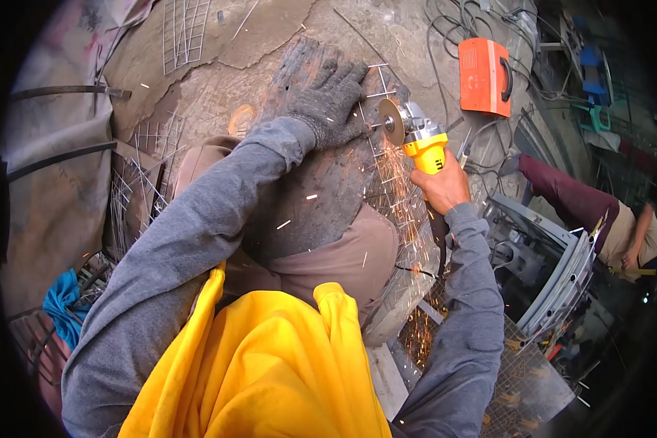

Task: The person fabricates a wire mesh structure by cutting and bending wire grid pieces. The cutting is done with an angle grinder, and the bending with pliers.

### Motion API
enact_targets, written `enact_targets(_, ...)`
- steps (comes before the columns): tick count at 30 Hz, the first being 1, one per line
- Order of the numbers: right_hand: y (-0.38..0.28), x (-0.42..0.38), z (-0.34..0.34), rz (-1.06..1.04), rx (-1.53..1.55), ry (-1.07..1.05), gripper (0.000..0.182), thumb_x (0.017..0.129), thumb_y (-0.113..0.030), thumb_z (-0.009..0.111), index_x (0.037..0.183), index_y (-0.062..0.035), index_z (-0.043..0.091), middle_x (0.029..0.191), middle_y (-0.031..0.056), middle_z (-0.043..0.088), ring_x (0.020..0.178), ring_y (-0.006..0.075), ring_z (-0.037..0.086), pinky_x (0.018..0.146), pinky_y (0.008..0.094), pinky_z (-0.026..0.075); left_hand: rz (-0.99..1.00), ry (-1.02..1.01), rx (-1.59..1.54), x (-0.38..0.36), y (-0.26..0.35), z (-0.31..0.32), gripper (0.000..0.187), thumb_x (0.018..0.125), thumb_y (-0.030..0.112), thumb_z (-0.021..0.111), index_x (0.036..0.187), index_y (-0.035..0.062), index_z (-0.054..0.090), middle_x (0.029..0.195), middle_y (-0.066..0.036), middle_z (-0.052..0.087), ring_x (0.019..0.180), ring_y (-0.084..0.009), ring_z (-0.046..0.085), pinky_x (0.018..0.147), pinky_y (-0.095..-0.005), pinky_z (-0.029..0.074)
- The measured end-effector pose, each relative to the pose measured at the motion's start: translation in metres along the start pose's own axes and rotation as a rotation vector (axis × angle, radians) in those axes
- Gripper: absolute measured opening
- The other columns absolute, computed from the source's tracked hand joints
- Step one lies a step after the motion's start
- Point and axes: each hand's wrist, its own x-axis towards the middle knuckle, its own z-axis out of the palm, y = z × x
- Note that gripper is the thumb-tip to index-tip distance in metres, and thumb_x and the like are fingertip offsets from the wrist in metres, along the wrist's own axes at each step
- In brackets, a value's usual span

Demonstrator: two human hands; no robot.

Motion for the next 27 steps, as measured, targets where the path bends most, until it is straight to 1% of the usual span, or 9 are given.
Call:
enact_targets(1,0.0,0.001,-0.001,0.016,-0.013,-0.012,0.054,0.069,-0.032,0.077,0.111,-0.0016,0.061,0.095,0.0162,0.071,0.084,0.0305,0.069,0.079,0.0415,0.054,-0.034,-0.022,-0.019,-0.001,0.002,-0.003,0.067,0.088,0.056,0.067,0.133,0.0076,0.06,0.164,-0.017,0.028,0.152,-0.042,0.021,0.127,-0.0475,0.017)
enact_targets(5,0.003,0.001,-0.001,0.034,0.016,-0.034,0.055,0.069,-0.033,0.078,0.111,-0.0016,0.061,0.095,0.0166,0.071,0.084,0.0307,0.069,0.079,0.0417,0.054,-0.014,-0.03,-0.002,0.0,0.0,-0.003,0.067,0.089,0.055,0.067,0.135,0.0074,0.059,0.164,-0.017,0.027,0.153,-0.0427,0.02,0.126,-0.048,0.018)
enact_targets(8,0.005,0.001,-0.001,-0.01,-0.026,-0.011,0.055,0.069,-0.033,0.078,0.111,-0.0016,0.061,0.095,0.0168,0.071,0.084,0.0305,0.069,0.079,0.0415,0.054,-0.002,-0.022,0.021,0.0,0.0,-0.001,0.067,0.089,0.055,0.067,0.135,0.0077,0.059,0.164,-0.017,0.027,0.152,-0.0432,0.02,0.127,-0.0479,0.018)
enact_targets(11,0.001,-0.002,-0.003,0.019,0.032,-0.04,0.055,0.069,-0.033,0.078,0.112,-0.0018,0.06,0.095,0.0167,0.071,0.085,0.0305,0.069,0.079,0.0415,0.054,0.001,-0.015,0.023,0.001,-0.001,0.001,0.069,0.089,0.055,0.067,0.135,0.0056,0.058,0.164,-0.018,0.027,0.153,-0.04,0.021,0.127,-0.0472,0.016)
enact_targets(13,0.003,-0.001,-0.002,-0.009,-0.047,-0.007,0.056,0.069,-0.034,0.078,0.112,-0.002,0.061,0.096,0.0169,0.071,0.085,0.031,0.069,0.079,0.0416,0.054,0.04,0.032,0.014,0.002,-0.005,0.006,0.07,0.089,0.055,0.067,0.134,0.0029,0.058,0.163,-0.019,0.028,0.153,-0.0366,0.022,0.128,-0.0465,0.015)
enact_targets(16,0.001,0.001,-0.002,0.036,-0.03,-0.034,0.057,0.069,-0.034,0.078,0.112,-0.0019,0.061,0.096,0.0176,0.071,0.086,0.0321,0.07,0.079,0.0419,0.054,0.028,0.003,-0.003,0.002,-0.005,0.007,0.07,0.089,0.055,0.067,0.132,0.0011,0.058,0.163,-0.021,0.028,0.153,-0.0351,0.022,0.128,-0.0461,0.013)
enact_targets(23,-0.005,0.003,-0.004,0.042,-0.057,-0.019,0.056,0.069,-0.034,0.077,0.113,-0.0018,0.06,0.097,0.0183,0.071,0.086,0.0331,0.069,0.08,0.0422,0.054,0.018,-0.022,0.002,0.002,-0.003,0.002,0.071,0.09,0.058,0.065,0.132,0.0018,0.058,0.163,-0.02,0.027,0.153,-0.0347,0.022,0.128,-0.0458,0.012)
enact_targets(26,-0.003,0.003,-0.005,0.032,-0.041,-0.026,0.057,0.069,-0.033,0.077,0.113,-0.0016,0.06,0.096,0.0172,0.071,0.084,0.0309,0.069,0.078,0.0413,0.054,0.017,-0.017,0.02,0.002,-0.004,0.004,0.073,0.09,0.06,0.063,0.134,0.0017,0.057,0.163,-0.021,0.027,0.154,-0.0341,0.021,0.128,-0.0457,0.011)
enact_targets(27,-0.001,0.002,-0.004,0.029,0.023,-0.02,0.056,0.069,-0.033,0.077,0.112,-0.0015,0.06,0.095,0.0164,0.07,0.083,0.0294,0.069,0.078,0.0407,0.054,0.026,-0.006,0.02,0.002,-0.006,0.006,0.073,0.091,0.06,0.062,0.134,0.0018,0.057,0.163,-0.021,0.028,0.154,-0.034,0.022,0.128,-0.0455,0.011)
